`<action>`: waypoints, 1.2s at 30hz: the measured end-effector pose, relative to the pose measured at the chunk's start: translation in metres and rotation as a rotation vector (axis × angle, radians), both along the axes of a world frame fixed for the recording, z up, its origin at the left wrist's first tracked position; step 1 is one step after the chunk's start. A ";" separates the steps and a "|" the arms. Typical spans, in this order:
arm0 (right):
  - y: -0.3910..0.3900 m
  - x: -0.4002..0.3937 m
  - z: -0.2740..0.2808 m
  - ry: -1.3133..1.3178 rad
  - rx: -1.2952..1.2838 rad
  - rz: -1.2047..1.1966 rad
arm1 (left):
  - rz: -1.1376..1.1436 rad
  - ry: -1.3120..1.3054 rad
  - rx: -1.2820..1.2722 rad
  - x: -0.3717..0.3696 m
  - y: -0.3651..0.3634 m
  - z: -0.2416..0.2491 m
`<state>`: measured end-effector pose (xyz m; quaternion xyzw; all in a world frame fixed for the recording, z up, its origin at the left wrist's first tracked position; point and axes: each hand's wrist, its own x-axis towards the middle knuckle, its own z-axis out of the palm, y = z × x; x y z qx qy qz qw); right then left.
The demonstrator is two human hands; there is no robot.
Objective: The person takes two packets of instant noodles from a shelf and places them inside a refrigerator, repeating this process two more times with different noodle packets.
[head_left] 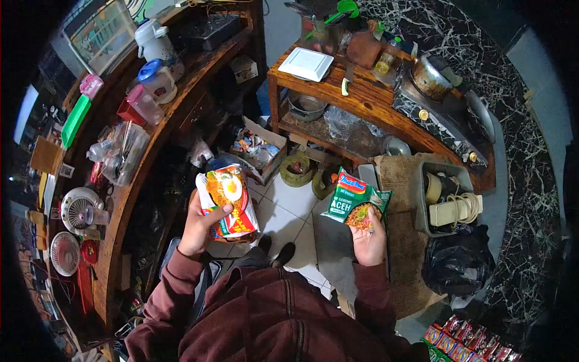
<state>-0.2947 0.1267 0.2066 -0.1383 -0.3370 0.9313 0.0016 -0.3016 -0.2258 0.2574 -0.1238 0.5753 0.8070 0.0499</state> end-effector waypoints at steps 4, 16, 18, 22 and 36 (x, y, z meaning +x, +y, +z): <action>0.008 -0.005 -0.007 0.004 0.010 -0.015 | -0.062 -0.028 0.011 -0.017 0.019 0.000; 0.047 -0.012 -0.016 0.029 0.099 -0.121 | -0.249 0.058 0.051 -0.078 0.082 0.006; 0.044 -0.011 -0.006 0.011 0.128 -0.146 | -0.301 0.059 0.049 -0.087 0.089 0.004; 0.048 -0.012 -0.014 -0.018 0.195 -0.144 | -0.379 0.066 0.026 -0.102 0.104 -0.001; 0.015 -0.045 -0.023 -0.127 0.126 -0.535 | -0.824 0.148 0.012 -0.213 0.117 -0.032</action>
